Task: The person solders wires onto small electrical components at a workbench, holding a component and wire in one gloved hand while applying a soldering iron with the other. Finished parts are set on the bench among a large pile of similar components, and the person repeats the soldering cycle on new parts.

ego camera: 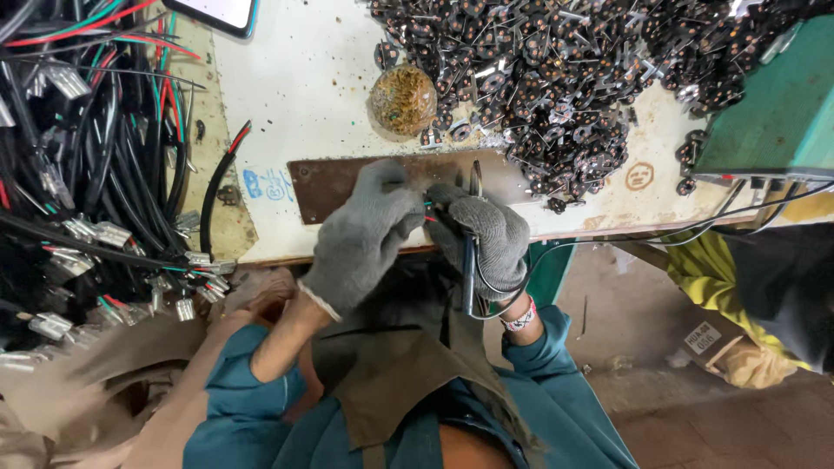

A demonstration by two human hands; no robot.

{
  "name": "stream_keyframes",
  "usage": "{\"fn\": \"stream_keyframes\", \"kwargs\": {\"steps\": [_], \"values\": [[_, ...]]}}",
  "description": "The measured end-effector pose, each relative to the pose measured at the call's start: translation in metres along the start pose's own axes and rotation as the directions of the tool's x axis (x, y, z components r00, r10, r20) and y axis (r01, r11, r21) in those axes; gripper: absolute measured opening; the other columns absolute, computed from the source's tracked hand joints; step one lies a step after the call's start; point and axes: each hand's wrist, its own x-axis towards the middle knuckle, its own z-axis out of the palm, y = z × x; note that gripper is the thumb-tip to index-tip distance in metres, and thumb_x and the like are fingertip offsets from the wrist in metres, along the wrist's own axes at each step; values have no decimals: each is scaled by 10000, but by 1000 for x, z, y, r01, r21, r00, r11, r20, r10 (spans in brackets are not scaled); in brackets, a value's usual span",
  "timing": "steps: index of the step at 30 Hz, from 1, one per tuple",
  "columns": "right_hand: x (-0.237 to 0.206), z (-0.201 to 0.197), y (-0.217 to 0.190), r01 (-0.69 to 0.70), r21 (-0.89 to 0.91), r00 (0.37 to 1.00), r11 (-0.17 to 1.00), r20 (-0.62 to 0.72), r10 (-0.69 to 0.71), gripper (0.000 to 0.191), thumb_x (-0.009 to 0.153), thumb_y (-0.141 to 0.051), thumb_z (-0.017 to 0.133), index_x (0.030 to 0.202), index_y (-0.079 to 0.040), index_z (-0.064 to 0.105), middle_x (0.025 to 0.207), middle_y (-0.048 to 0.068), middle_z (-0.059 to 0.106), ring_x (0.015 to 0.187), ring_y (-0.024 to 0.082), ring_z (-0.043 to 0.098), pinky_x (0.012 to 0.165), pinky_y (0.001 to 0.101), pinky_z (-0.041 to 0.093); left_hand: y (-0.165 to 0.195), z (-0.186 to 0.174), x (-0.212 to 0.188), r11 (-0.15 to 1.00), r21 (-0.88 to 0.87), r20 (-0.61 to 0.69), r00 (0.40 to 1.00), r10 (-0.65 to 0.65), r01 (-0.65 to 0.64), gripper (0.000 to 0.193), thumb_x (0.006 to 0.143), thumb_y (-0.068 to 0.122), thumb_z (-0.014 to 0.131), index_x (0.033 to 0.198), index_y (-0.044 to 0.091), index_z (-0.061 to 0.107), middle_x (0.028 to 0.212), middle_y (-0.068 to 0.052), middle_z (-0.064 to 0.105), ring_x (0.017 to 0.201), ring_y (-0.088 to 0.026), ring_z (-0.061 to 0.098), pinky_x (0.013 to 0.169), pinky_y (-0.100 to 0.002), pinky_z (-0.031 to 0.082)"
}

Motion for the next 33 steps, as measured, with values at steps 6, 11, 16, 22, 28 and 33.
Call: {"fn": "stream_keyframes", "kwargs": {"steps": [6,11,16,22,28,33], "values": [[3,3,-4,-84,-69,996,994,-26,82,390,849,-100,893,1087,-113,585,1090,108,759,928,284,771,819,361,615,-11,2,6,994,68,-39,996,83,-80,135,957,110,690,1078,67,646,1075,-135,667,958,-364,683,780,-440,552],[1,2,-2,21,-14,1000,1000,-15,-21,427,847,-118,885,1112,-97,551,1113,134,753,944,309,762,820,374,610,-3,14,0,997,44,-62,996,-63,66,115,950,97,712,1051,78,659,1042,-127,671,930,-354,689,772,-434,551],[-3,-1,5,-143,23,989,989,29,143,442,848,-141,899,1156,-113,584,1116,99,760,914,266,780,774,338,618,-8,15,4,934,-354,8,999,51,-45,170,937,82,685,1100,72,638,1056,-113,646,967,-330,691,819,-413,570],[-8,0,12,-161,-61,985,985,48,164,504,798,-182,942,1137,-157,570,1060,41,733,815,230,733,737,336,579,-14,22,9,994,91,-56,997,60,-55,133,948,121,752,1032,99,651,968,-106,632,849,-340,676,704,-432,542],[-6,2,10,-141,-73,989,987,33,144,542,788,-163,950,1172,-159,568,1069,46,734,773,209,717,705,330,566,-15,26,7,987,122,-51,992,112,-105,160,932,87,729,1035,90,607,985,-112,626,860,-340,680,716,-423,552],[-1,-3,9,-87,-61,996,994,17,88,559,791,-126,942,1188,-161,550,1099,62,718,843,258,738,742,343,585,-19,29,8,980,170,-51,992,113,-103,184,895,83,739,1027,98,613,973,-104,629,837,-323,685,699,-414,557]]}}
